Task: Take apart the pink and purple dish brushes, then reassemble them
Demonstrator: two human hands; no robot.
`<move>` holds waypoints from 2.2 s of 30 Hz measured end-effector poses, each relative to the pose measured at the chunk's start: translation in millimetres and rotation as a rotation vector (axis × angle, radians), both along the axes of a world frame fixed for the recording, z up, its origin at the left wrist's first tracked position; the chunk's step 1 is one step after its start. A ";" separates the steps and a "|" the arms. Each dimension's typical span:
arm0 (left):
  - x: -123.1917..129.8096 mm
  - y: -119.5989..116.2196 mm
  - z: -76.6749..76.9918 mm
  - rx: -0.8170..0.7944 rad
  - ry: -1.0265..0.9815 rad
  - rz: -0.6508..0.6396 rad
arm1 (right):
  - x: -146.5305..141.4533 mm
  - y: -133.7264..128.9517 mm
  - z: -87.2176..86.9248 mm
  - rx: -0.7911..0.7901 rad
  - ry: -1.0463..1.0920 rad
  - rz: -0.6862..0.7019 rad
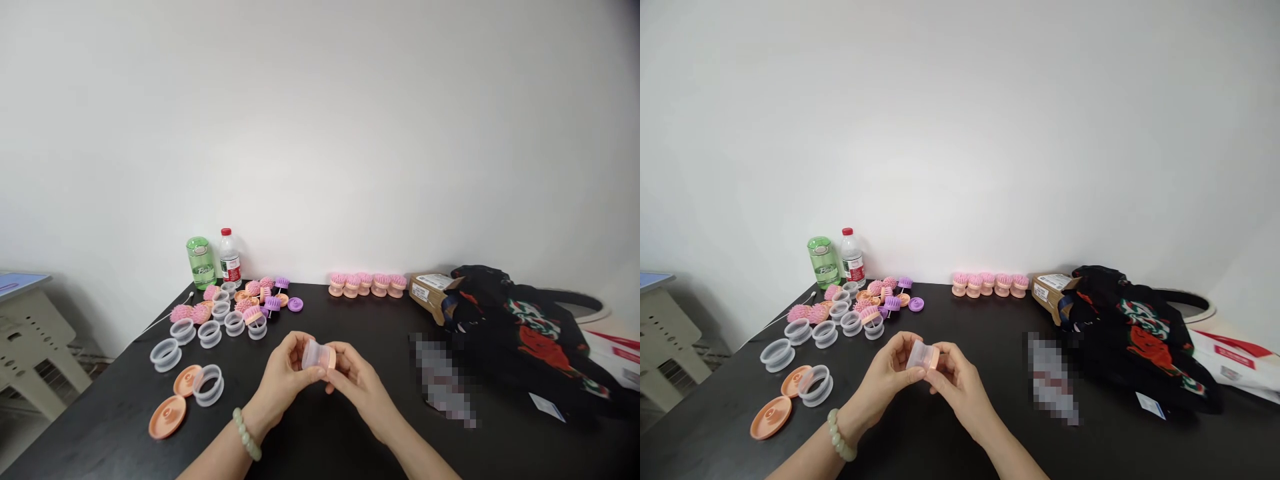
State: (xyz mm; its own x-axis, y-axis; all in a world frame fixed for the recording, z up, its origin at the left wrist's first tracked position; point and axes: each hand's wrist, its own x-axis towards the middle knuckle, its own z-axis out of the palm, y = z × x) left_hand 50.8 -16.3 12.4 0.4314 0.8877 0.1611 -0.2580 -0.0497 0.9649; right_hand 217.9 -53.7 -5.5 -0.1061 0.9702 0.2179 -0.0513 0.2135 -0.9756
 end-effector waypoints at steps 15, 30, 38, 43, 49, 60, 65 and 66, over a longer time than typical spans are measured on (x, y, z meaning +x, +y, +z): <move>-4.5 0.8 4.4 -0.024 -0.064 0.044 | 4.8 0.8 -5.0 0.156 -0.073 -0.103; -0.7 -5.4 3.4 -0.026 -0.086 -0.038 | -1.9 -6.2 3.0 0.125 0.030 -0.023; -1.3 -6.7 5.1 0.014 -0.054 -0.042 | -1.5 -6.0 1.4 0.120 0.030 0.002; -4.4 -6.4 4.6 -0.034 -0.194 -0.121 | -1.8 -4.9 1.3 0.106 0.075 0.007; -1.9 -6.6 2.3 -0.041 -0.146 0.004 | -2.3 -3.4 -4.4 0.115 0.069 -0.026; -2.5 -7.9 0.8 -0.057 -0.133 -0.029 | -2.0 -3.9 -4.2 0.117 0.061 -0.018; -1.6 -6.3 0.0 -0.013 -0.148 -0.056 | -1.6 -4.4 -2.8 0.100 0.130 0.025; -2.1 -5.9 0.7 -0.004 -0.157 -0.072 | -1.6 -4.4 -2.2 0.096 0.147 0.036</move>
